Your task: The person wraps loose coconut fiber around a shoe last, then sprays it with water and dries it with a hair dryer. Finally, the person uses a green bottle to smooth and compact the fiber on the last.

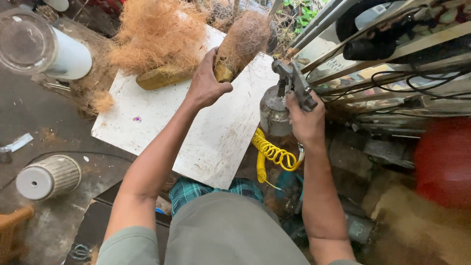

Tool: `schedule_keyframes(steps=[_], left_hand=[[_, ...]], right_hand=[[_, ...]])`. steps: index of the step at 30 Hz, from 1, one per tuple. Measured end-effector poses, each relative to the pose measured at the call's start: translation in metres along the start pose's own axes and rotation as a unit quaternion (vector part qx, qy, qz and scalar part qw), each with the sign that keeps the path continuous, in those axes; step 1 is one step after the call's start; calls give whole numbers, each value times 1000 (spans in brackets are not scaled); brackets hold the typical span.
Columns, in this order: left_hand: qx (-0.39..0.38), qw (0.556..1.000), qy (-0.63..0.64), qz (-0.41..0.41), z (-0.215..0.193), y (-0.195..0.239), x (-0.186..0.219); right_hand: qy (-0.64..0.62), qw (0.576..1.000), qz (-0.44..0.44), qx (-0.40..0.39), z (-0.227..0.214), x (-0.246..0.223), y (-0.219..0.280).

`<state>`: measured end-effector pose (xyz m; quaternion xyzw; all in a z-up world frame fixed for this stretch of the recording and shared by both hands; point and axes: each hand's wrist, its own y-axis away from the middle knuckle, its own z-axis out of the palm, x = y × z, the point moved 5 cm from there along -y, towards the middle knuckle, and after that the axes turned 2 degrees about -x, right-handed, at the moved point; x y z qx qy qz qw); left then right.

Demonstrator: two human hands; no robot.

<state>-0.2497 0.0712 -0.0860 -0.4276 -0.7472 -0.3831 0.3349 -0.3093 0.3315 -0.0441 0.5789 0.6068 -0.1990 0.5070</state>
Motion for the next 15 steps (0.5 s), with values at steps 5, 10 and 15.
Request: schedule_keyframes(steps=[5,10,15], left_hand=[[-4,1000,4,18,1,2,-4],[18,994,-47,97,2,6,-6],[88,970,-121,190,7,4,-22]], right_hand=[[-2,1000,14,0,-9,-13,0],[-25,998,-51,-11,-18,-25,-7],[-38,997,-52,-30,-27,-38,-10]])
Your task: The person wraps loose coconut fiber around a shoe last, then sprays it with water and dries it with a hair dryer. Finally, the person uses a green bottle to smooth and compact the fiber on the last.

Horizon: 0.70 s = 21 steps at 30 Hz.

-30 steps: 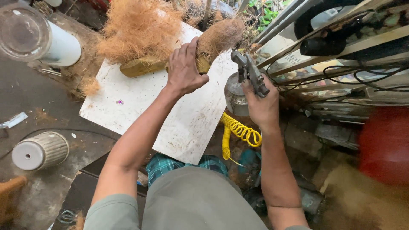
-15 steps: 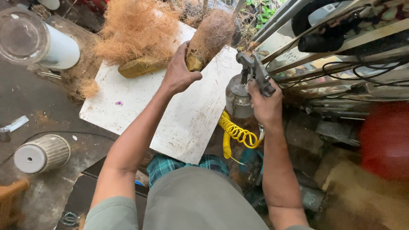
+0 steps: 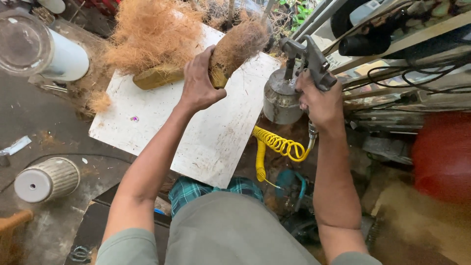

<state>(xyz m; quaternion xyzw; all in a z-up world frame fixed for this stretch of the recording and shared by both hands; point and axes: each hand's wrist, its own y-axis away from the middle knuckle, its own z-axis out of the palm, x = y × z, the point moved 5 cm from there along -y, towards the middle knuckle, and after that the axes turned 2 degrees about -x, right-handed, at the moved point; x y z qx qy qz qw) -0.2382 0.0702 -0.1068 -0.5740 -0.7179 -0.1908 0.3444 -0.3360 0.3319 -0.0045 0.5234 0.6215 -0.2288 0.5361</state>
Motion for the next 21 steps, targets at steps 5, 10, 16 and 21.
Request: schedule_keyframes(steps=[5,10,16,21], left_hand=[[14,996,-87,33,2,2,-8],[-18,984,-175,3,0,-2,-10],[-18,972,-231,-39,3,-2,-6],[-39,982,-173,-68,1,-6,0]], right_hand=[[-2,1000,-12,-26,-2,-2,-2],[15,998,9,-52,-1,2,3],[47,998,10,-43,12,16,7],[90,993,71,-25,24,22,18]])
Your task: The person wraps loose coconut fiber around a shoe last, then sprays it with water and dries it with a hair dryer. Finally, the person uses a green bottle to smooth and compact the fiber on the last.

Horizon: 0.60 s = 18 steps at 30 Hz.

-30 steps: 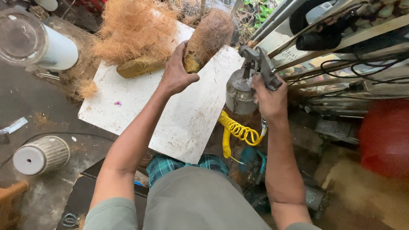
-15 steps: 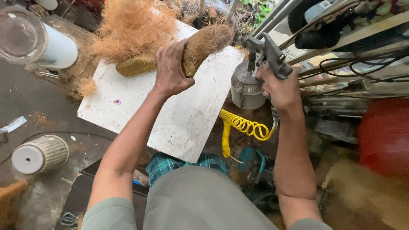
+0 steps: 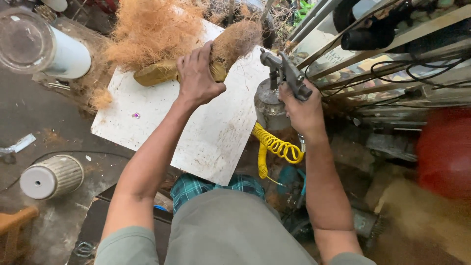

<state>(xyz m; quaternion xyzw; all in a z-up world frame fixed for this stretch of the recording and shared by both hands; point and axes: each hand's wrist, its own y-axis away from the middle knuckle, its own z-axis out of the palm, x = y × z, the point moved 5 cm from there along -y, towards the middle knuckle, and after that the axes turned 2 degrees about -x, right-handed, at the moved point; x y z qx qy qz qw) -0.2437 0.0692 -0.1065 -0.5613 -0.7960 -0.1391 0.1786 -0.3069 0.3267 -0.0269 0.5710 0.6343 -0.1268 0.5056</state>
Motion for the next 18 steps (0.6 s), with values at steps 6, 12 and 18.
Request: schedule_keyframes(steps=[6,12,18], left_hand=[[-72,980,162,-93,-10,4,4],[-143,926,295,-189,-20,9,4],[-118,875,430,-186,26,4,-32]], right_hand=[[3,998,-50,-30,14,8,5],[-16,1000,3,-21,19,18,7],[-53,998,-8,18,13,10,14]])
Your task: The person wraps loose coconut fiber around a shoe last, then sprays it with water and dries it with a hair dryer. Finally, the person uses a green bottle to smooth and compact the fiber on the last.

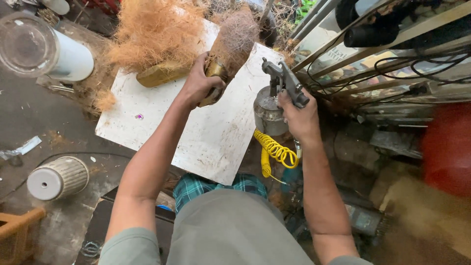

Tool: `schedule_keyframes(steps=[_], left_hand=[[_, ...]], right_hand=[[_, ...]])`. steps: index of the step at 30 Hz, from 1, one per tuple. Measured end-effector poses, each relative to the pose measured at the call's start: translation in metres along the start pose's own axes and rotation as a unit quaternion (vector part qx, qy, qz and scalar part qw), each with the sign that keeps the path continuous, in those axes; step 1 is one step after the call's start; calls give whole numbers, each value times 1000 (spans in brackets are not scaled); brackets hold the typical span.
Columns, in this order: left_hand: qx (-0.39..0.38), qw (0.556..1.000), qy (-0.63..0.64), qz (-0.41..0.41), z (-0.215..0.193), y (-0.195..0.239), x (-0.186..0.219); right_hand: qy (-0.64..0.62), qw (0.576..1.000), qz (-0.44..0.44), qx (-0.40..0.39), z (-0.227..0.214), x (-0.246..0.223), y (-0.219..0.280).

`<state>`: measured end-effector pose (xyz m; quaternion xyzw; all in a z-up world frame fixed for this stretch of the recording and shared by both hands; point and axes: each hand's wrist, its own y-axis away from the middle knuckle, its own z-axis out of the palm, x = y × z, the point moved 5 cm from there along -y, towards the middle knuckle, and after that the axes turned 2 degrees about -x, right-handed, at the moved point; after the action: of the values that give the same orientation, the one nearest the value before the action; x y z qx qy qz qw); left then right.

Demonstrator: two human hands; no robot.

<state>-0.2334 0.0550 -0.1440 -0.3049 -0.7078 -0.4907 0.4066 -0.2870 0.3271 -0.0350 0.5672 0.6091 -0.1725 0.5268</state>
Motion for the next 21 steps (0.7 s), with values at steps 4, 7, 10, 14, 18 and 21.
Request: schedule_keyframes(steps=[4,7,10,14,18,21], left_hand=[[-4,993,109,37,4,18,12],[-28,980,189,58,5,9,-4],[-37,977,201,52,4,15,0],[-15,978,202,47,7,18,4],[2,983,174,58,9,26,14],[4,982,178,70,8,23,8]], right_hand=[[-61,995,-75,19,-5,-10,1],[-53,995,-79,5,-6,-12,0],[-40,996,-75,5,-5,-13,7],[-14,998,-56,-7,3,-2,11],[18,996,-87,-15,13,5,16],[12,995,-104,-8,17,9,14]])
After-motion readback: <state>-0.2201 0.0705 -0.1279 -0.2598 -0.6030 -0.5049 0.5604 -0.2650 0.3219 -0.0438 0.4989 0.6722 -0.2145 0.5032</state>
